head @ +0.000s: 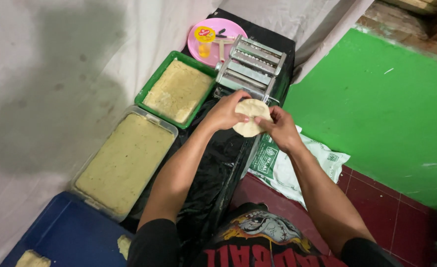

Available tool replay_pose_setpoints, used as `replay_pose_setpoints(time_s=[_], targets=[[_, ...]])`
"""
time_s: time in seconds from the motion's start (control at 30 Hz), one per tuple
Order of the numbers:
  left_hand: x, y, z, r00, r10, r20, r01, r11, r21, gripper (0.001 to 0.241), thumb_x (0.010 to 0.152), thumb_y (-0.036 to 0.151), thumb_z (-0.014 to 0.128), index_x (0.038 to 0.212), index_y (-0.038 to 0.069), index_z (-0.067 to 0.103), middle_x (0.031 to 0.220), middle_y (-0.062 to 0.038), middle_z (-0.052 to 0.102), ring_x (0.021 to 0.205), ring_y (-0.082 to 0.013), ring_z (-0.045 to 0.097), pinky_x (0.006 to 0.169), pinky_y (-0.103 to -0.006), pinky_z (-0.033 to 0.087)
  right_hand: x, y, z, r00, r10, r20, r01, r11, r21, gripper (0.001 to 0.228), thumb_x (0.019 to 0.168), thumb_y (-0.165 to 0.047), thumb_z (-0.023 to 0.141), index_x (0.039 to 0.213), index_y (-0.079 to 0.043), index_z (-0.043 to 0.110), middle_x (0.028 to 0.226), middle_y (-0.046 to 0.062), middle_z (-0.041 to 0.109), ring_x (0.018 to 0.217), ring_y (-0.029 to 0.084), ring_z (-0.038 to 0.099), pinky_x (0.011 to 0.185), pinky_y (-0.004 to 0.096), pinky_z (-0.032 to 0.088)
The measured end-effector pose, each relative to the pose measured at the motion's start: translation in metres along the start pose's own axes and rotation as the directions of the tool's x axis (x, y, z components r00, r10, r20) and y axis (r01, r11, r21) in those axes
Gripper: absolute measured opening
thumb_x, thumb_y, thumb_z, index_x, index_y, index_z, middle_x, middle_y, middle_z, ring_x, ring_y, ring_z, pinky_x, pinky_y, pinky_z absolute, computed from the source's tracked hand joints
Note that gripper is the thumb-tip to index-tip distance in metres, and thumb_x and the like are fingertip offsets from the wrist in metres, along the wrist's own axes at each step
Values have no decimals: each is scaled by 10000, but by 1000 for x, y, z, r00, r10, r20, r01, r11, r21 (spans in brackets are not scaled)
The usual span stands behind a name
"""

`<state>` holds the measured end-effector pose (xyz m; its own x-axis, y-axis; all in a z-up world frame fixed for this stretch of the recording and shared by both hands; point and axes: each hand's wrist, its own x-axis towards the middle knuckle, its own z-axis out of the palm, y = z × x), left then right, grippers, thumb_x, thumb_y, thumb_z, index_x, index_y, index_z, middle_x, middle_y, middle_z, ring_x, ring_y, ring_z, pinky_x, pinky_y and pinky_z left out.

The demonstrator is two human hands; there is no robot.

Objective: Rolling and flattening pieces of dough using a manual dough sheeter machine.

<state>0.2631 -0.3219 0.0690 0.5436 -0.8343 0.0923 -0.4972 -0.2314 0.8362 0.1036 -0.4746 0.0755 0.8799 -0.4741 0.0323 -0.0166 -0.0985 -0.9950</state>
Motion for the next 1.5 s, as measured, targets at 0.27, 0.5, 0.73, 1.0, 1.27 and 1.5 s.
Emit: replay_pose_setpoints(time_s=[0.27,0.5,0.73,1.0,1.27,1.5], targets=[[2,5,5,997,72,40,-75,993,92,509,756,256,863,1212,180,651,1120,-167,744,1106,-431,683,938,-520,533,8,13,2,1000,11,-7,-12,996,-84,263,782,-44,868,982,-2,700,776,66,680,638,125,635,520,266,545],[6,7,-1,995,85,55,-88,995,46,341,829,358,796,1135,222,733,1063,-145,762,1095,-416,682,916,-529,547,14,18,5,999,-9,-41,-2,965,-262,284,809,-157,892,1033,-61,746,751,95,693,643,144,620,550,277,494],[49,-3,-22,990,129,-49,-118,975,190,230,851,272,801,1074,230,761,1012,-177,768,1049,-436,698,901,-533,554,23,19,-24,974,-157,164,157,988,18,818,851,1,822,1516,-5,344,1259,316,593,1167,464,597,1032,579,494],[122,-24,-51,972,213,-98,-173,935,311,254,802,232,829,1046,193,770,973,-181,770,1020,-460,693,895,-555,528,52,136,-119,990,-40,135,140,421,-896,651,857,-328,793,1408,-49,585,1272,289,625,1189,528,625,1006,617,508],[156,-43,-46,987,158,-37,-136,931,340,253,801,225,813,1049,265,783,1011,-154,774,1053,-433,690,931,-525,530,38,174,-114,961,219,169,112,251,-961,484,924,-431,678,1279,-109,609,1063,189,709,1019,438,725,863,575,585],[160,-44,-49,991,137,9,-133,946,296,289,777,190,813,1058,250,783,1037,-156,771,1073,-430,686,947,-538,532,15,142,-107,942,288,171,104,233,-967,332,939,-451,622,1144,-192,643,949,113,740,934,390,755,822,517,610]])
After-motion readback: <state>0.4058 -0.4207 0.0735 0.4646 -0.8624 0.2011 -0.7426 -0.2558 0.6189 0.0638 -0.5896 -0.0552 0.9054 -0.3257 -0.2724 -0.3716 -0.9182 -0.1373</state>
